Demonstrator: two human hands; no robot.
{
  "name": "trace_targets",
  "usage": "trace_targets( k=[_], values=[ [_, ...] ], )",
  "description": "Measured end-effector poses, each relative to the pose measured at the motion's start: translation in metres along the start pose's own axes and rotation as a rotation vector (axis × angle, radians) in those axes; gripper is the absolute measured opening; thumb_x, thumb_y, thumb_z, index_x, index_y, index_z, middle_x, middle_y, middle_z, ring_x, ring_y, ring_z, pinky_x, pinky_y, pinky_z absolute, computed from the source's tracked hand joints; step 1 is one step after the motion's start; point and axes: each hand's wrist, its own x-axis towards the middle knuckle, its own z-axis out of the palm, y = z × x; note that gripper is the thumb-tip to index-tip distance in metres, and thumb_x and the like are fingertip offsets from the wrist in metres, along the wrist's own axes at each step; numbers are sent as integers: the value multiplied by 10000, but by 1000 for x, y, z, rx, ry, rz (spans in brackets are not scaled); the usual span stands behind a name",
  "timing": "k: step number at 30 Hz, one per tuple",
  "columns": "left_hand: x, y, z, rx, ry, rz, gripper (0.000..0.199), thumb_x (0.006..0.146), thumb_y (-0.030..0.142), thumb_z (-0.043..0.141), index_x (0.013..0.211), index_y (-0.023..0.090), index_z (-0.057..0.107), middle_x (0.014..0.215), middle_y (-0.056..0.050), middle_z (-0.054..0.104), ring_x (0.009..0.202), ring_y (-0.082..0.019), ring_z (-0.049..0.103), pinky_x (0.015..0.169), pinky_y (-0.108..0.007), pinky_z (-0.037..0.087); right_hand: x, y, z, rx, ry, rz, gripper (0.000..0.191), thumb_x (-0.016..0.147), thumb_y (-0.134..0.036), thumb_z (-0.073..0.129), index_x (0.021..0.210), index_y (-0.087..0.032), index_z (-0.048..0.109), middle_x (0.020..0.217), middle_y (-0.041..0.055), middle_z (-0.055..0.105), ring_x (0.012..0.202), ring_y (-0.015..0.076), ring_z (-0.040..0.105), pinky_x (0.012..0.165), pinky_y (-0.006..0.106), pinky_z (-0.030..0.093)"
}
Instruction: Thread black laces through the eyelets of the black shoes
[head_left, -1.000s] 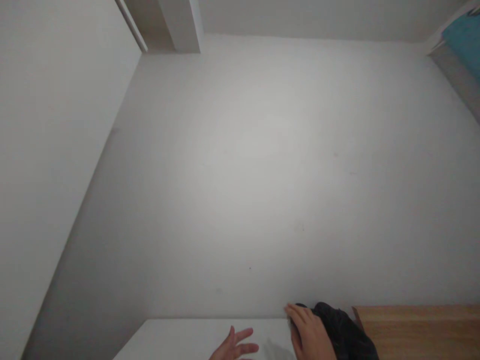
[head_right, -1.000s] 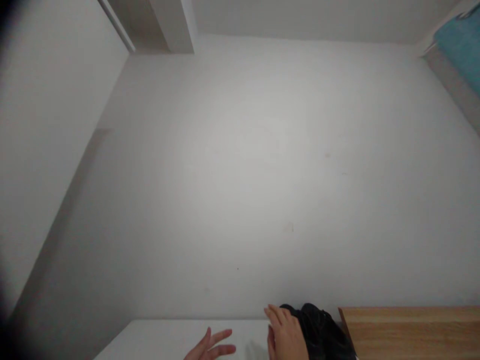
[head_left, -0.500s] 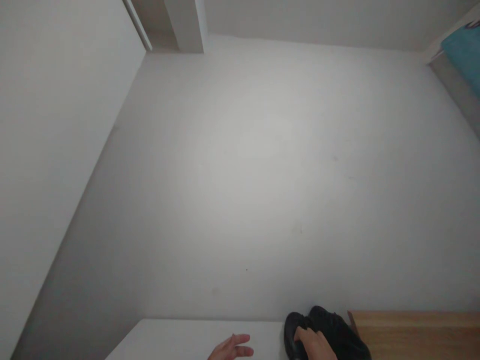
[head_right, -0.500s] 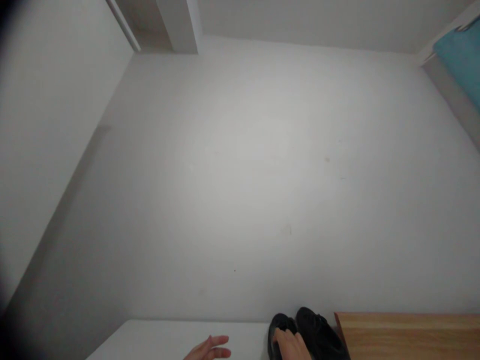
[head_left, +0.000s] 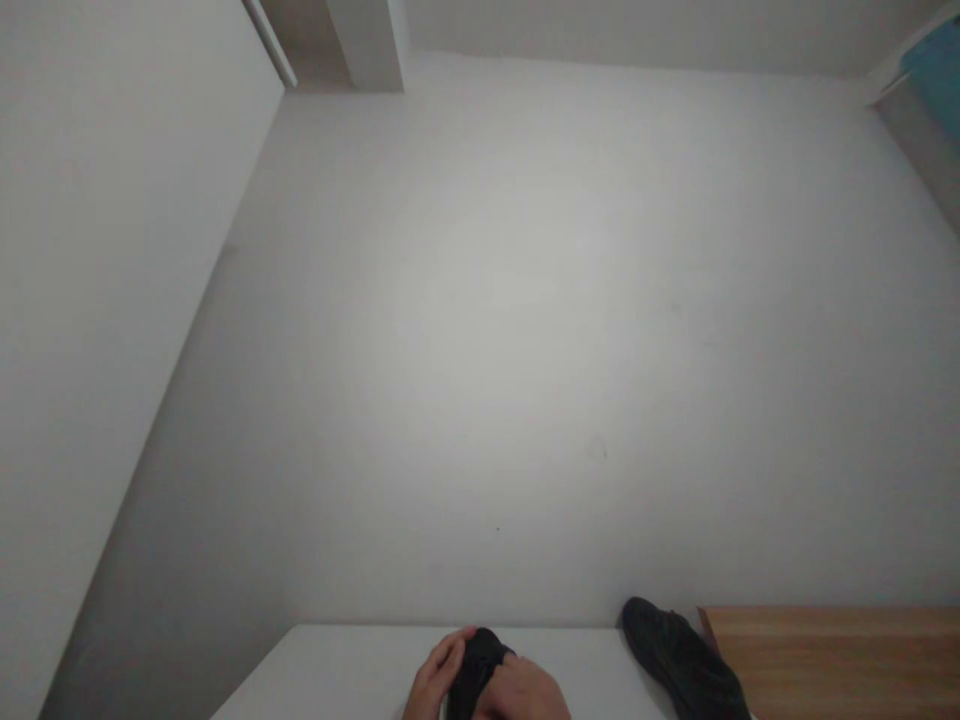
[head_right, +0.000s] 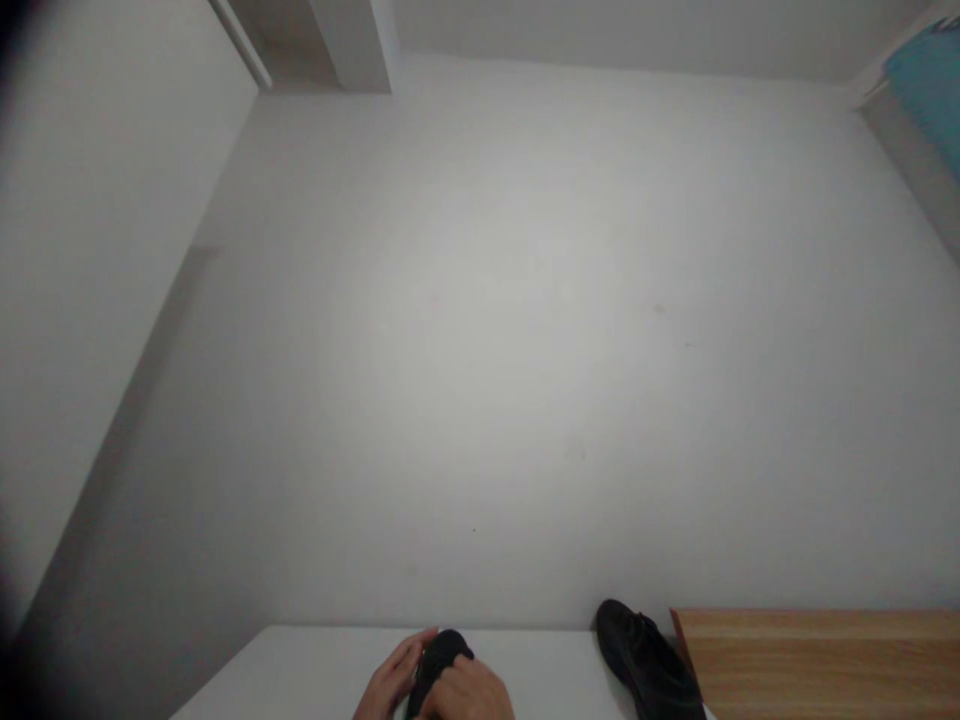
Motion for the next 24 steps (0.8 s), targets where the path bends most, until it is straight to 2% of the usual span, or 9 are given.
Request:
trace_targets(
  k=[3,5,10,15,19,22,24],
  values=[
    [1,0,-2,20,-21,29,457,673,571,706,928,193,745,1072,-98,683,1191,-338,488,1092,-429,275,5,8,-19,128,143,341,386,973,-423,325,805,-221,608,720,46,639,668,183,576,616,289,446],
    [0,1,-2,65,-16,42,444,666,571,711,900,196,755,1058,-98,687,1174,-345,498,1102,-437,258,0,14,-29,219,170,527,418,967,-445,324,775,-198,602,699,51,613,644,179,566,594,285,448],
    [-3,3,2,183,-6,65,424,694,558,699,907,195,755,1083,-103,677,1150,-334,511,1079,-435,283,-18,22,-35,426,111,767,432,915,-532,404,799,-171,610,757,60,626,699,197,585,636,297,446],
    [-6,2,5,216,-32,97,422,703,522,710,974,200,740,1113,-119,654,1129,-323,530,1017,-425,367,-17,14,-33,611,55,816,353,879,-502,488,837,-169,599,785,48,613,771,209,589,663,299,431],
    [-8,4,6,260,-63,130,419,720,501,703,1045,236,719,1163,-117,624,1157,-318,519,1011,-420,387,-17,9,-27,720,77,786,359,817,-488,574,997,-178,582,828,35,566,732,186,550,638,291,428],
    [-9,7,8,346,-64,155,353,754,489,668,991,236,738,1196,-126,570,1192,-320,490,989,-398,413,-19,7,-23,818,108,731,452,764,-492,628,1097,-198,542,883,32,532,756,181,533,642,286,436],
    [-10,8,10,385,-54,163,320,770,485,646,933,230,749,1217,-130,528,1205,-323,476,962,-383,437,-18,5,-23,835,114,699,427,760,-483,634,1071,-204,547,874,25,520,744,174,524,636,280,433]
  ],
)
